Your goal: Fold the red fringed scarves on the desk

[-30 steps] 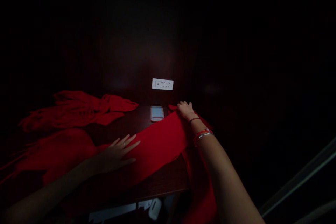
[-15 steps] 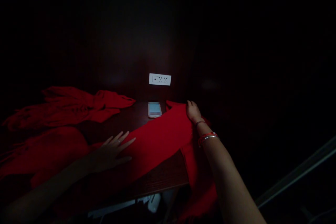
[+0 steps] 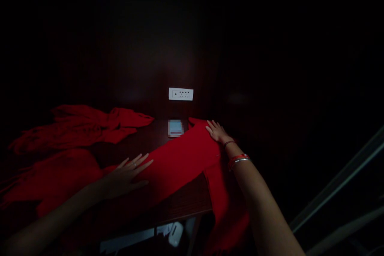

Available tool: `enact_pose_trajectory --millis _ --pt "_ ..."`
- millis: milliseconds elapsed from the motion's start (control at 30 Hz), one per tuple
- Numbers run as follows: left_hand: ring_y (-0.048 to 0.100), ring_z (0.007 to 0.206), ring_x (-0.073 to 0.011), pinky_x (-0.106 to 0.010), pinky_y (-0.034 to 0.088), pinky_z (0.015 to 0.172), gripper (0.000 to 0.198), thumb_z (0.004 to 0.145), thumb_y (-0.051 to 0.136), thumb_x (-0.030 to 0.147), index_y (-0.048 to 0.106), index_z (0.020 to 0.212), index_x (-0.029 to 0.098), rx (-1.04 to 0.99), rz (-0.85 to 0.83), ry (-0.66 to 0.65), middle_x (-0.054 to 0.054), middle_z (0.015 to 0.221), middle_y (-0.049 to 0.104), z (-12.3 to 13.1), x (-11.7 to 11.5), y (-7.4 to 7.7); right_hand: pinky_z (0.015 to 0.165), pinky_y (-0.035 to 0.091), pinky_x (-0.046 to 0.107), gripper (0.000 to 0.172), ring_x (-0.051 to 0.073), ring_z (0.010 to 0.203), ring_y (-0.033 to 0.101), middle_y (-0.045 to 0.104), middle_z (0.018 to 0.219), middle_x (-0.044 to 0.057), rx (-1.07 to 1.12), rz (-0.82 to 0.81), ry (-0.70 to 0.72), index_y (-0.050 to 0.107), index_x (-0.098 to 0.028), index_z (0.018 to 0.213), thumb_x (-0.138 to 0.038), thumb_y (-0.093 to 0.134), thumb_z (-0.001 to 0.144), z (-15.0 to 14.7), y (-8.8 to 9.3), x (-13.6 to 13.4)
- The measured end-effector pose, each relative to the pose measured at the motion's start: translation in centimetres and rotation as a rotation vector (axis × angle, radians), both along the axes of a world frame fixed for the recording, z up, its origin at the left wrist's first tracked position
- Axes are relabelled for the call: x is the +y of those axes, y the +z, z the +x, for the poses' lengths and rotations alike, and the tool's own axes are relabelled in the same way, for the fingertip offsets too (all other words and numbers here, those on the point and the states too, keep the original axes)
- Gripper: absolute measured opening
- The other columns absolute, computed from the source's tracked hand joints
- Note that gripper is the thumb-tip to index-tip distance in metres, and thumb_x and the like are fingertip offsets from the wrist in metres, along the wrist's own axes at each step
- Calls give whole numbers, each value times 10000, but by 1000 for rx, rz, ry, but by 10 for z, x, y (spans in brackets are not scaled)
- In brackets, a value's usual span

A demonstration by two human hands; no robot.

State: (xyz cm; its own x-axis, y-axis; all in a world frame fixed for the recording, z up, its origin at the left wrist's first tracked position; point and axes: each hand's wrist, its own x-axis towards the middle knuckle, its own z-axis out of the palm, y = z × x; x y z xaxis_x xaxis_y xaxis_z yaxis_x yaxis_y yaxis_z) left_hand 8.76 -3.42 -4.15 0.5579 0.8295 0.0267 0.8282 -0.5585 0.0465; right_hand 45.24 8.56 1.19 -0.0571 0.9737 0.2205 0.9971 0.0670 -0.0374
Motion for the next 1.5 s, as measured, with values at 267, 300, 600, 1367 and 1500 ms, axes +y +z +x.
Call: enact_pose_trajectory --millis 267,300,600,1367,1500 --pt "75 1220 -253 -480 97 940 664 707 201 647 140 1273 306 -2 -24 11 -42 1351 83 1 0 2 931 155 498 545 271 1216 90 120 1354 41 -46 124 76 152 -257 1286 -504 159 801 -11 4 -42" --pt "68 1221 -251 -480 94 940 665 708 201 645 135 1274 303 -2 -30 11 -45 1351 81 1 0 2 927 156 506 539 277 1213 103 140 1350 42 -43 101 65 172 -258 1282 -499 184 800 -11 2 -46" --pt "33 1221 -252 -483 92 937 625 740 209 591 147 1277 277 33 -171 50 -70 1353 48 11 7 18 804 363 234 361 174 973 491 541 1056 125 183 275 -250 495 -88 1078 -143 320 767 10 19 -89" --pt "549 859 -168 -206 405 675 251 693 498 292 590 895 175 -431 -43 143 -71 953 596 245 165 105 550 420 244 368 193 715 593 617 835 143 447 325 -531 426 -113 1115 -200 372 762 10 -20 -108" --pt "573 744 -170 -208 412 586 222 685 511 309 620 786 143 -445 -99 159 -76 826 624 248 170 108 563 413 232 402 186 723 588 615 851 121 506 349 -520 396 -124 1147 -201 378 753 7 -22 -111"
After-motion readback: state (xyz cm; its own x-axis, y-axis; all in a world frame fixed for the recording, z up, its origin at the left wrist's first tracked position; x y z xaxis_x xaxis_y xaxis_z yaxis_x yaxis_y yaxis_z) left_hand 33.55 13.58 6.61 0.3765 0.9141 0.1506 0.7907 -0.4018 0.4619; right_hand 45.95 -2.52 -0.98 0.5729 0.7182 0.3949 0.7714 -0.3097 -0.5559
